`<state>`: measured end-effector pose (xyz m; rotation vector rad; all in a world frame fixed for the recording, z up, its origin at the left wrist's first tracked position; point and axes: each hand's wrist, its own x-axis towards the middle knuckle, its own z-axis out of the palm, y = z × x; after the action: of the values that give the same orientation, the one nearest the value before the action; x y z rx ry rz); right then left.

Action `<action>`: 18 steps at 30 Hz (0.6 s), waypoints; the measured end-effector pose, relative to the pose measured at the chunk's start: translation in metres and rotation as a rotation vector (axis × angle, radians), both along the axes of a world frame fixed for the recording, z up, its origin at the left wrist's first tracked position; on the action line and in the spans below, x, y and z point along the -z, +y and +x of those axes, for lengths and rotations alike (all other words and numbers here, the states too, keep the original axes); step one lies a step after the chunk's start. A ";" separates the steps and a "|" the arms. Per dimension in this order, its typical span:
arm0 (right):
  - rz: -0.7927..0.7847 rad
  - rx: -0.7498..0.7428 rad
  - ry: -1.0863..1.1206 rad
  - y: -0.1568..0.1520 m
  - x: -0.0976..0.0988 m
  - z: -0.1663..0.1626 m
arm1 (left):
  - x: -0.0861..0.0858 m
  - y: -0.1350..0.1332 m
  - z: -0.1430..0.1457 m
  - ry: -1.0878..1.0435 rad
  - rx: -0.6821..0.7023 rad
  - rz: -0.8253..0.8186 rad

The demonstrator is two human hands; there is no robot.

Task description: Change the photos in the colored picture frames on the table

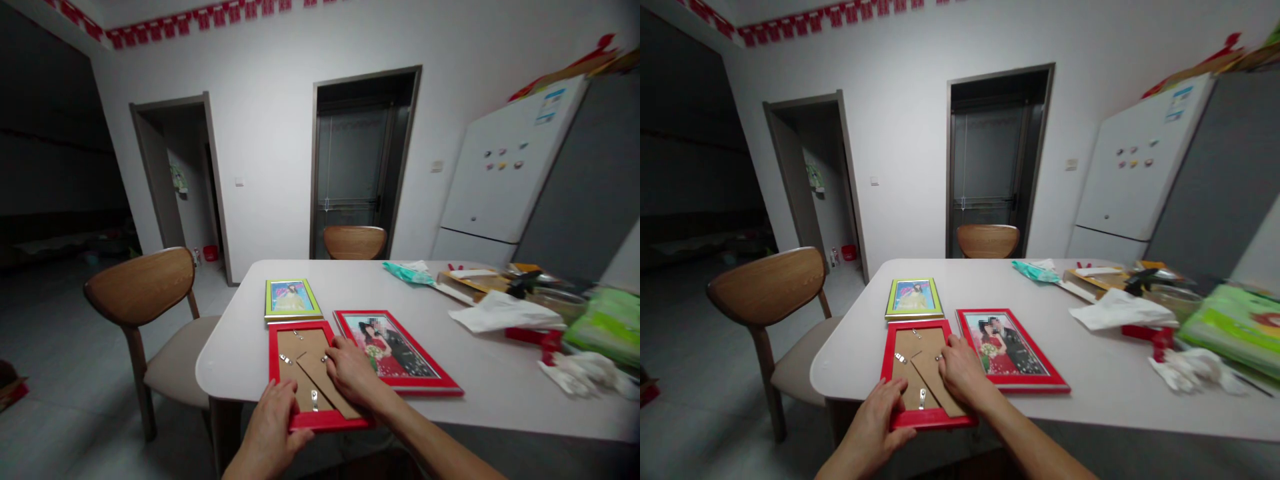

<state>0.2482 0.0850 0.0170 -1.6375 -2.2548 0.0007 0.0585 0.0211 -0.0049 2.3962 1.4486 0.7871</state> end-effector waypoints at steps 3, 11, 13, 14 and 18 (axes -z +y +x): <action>0.001 -0.050 0.014 0.001 0.004 0.002 | 0.000 0.000 0.001 0.002 -0.020 0.001; 0.010 -0.101 -0.008 -0.007 -0.002 -0.003 | 0.004 0.001 0.000 0.041 -0.029 0.005; 0.017 -0.163 0.024 -0.009 -0.005 -0.014 | 0.003 0.001 0.001 0.044 -0.020 0.010; 0.012 -0.203 0.043 -0.010 -0.005 -0.020 | 0.002 0.000 0.001 0.048 -0.018 0.006; -0.013 -0.290 0.061 -0.007 -0.004 -0.046 | 0.000 0.000 0.001 0.076 -0.003 -0.029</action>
<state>0.2026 0.0785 0.0207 -1.2836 -2.4270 0.1365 0.0592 0.0209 -0.0050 2.4275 1.4810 0.6776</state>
